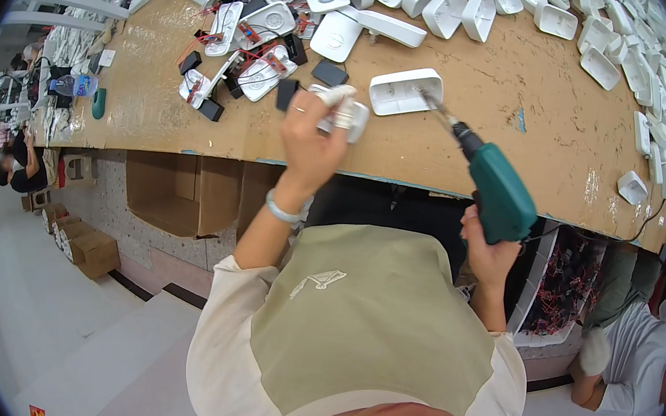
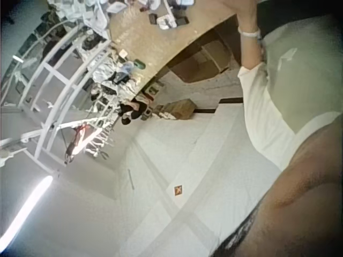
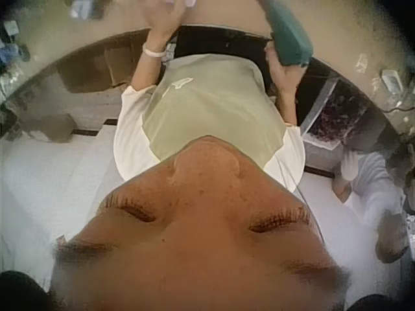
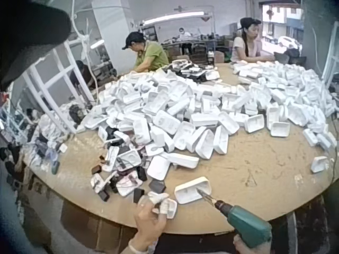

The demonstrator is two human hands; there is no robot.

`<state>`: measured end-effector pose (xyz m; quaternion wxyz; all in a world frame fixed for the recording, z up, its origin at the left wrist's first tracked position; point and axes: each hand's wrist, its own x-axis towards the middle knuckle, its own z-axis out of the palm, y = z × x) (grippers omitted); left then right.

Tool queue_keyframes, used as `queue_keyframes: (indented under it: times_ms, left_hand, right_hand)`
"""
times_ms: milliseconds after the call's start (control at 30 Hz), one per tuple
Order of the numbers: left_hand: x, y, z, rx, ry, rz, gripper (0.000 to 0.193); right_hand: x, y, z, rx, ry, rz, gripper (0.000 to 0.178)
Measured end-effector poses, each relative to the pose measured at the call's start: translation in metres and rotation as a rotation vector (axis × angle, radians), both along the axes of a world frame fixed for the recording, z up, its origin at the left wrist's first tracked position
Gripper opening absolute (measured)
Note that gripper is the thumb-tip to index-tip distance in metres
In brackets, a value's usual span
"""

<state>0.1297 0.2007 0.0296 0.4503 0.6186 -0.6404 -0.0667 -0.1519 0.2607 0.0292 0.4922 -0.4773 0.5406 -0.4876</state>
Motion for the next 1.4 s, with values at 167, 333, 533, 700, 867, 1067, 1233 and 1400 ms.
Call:
queue_keyframes:
  times_ms: [167, 333, 533, 700, 867, 1067, 1233, 1400]
  left_hand:
    - [-0.033, -0.005, -0.024, -0.043, -0.284, 0.019, 0.019]
    - [-0.040, -0.008, -0.015, 0.067, -0.400, 0.051, 0.015]
    - [-0.045, -0.008, -0.011, 0.057, -0.491, 0.107, 0.015]
    - [-0.045, -0.012, -0.011, 0.025, -0.459, 0.112, 0.014]
    - [-0.046, -0.011, -0.011, 0.041, -0.426, 0.113, 0.015]
    - [-0.046, -0.011, -0.012, 0.067, -0.422, 0.123, 0.015]
    - [-0.046, -0.011, -0.014, 0.070, -0.434, 0.134, 0.014]
    - [-0.047, -0.012, -0.014, 0.062, -0.431, 0.144, 0.012]
  right_hand:
    - [0.002, -0.006, -0.020, -0.114, 0.184, 0.107, 0.018]
    - [0.008, -0.014, -0.021, -0.204, 0.230, 0.161, 0.023]
    - [0.008, -0.017, -0.017, -0.194, 0.241, 0.187, 0.023]
    - [0.009, -0.021, -0.021, -0.183, 0.274, 0.232, 0.023]
    - [0.013, -0.025, -0.018, -0.223, 0.275, 0.248, 0.024]
    - [0.014, -0.026, -0.017, -0.208, 0.290, 0.248, 0.023]
    - [0.013, -0.026, -0.016, -0.197, 0.298, 0.252, 0.024]
    - [0.013, -0.026, -0.015, -0.196, 0.315, 0.258, 0.024]
